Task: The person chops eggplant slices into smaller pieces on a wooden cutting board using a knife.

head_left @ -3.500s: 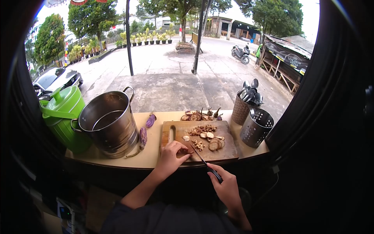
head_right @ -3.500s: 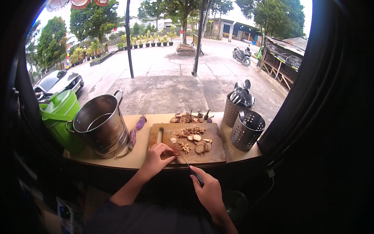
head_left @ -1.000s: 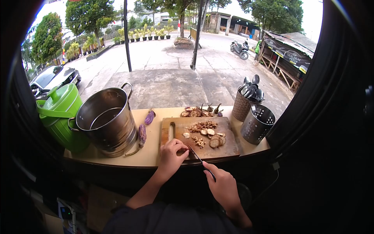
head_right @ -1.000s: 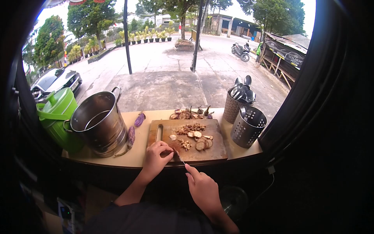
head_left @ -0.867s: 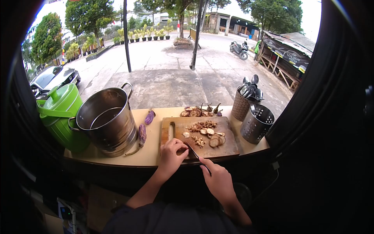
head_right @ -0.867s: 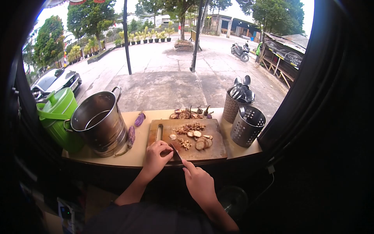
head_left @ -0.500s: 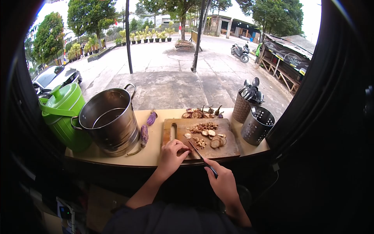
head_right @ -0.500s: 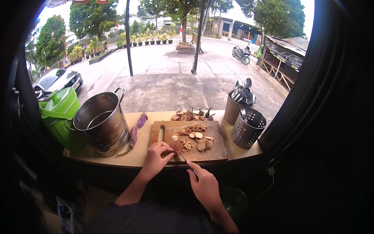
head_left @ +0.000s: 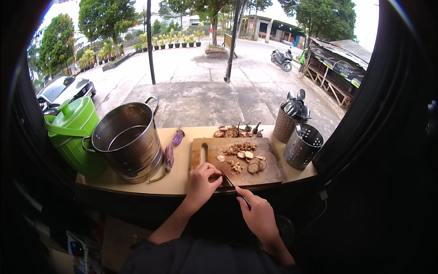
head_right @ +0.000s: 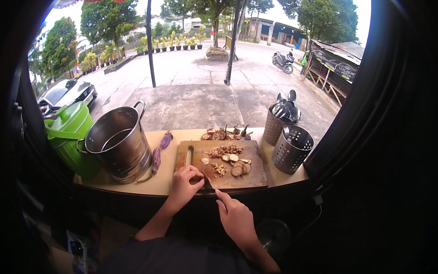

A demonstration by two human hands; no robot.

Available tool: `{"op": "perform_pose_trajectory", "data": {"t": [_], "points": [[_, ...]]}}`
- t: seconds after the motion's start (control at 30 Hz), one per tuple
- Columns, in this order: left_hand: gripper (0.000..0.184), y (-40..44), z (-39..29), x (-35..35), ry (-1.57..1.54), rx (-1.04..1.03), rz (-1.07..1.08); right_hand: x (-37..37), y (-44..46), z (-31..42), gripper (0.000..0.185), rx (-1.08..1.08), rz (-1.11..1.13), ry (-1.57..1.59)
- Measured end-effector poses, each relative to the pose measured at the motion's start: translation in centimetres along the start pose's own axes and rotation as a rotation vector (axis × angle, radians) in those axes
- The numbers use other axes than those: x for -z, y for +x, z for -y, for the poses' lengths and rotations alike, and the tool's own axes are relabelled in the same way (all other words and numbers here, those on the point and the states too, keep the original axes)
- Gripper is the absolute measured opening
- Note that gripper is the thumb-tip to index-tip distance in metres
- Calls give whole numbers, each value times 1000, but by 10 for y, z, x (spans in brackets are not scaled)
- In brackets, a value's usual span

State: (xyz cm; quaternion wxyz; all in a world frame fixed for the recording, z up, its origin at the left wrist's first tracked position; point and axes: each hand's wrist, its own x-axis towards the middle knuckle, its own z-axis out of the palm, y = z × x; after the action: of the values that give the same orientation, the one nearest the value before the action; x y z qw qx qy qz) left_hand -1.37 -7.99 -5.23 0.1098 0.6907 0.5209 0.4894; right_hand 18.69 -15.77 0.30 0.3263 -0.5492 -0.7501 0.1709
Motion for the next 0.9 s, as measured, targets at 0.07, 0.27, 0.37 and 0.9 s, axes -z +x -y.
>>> {"op": "perform_pose_trajectory", "data": {"t": [0.07, 0.27, 0.37, 0.9], "points": [[11, -1, -1, 0, 3, 0, -4, 0, 5, 2, 29, -26, 26, 0], [11, -1, -2, 0, -4, 8, -2, -17, 18, -15, 30, 34, -40, 113], [11, 0, -2, 1, 42, -3, 8, -13, 20, -21, 31, 9, -39, 235], [9, 29, -13, -8, 174, -69, 106, 4, 19, -32, 31, -83, -196, -23]]}}
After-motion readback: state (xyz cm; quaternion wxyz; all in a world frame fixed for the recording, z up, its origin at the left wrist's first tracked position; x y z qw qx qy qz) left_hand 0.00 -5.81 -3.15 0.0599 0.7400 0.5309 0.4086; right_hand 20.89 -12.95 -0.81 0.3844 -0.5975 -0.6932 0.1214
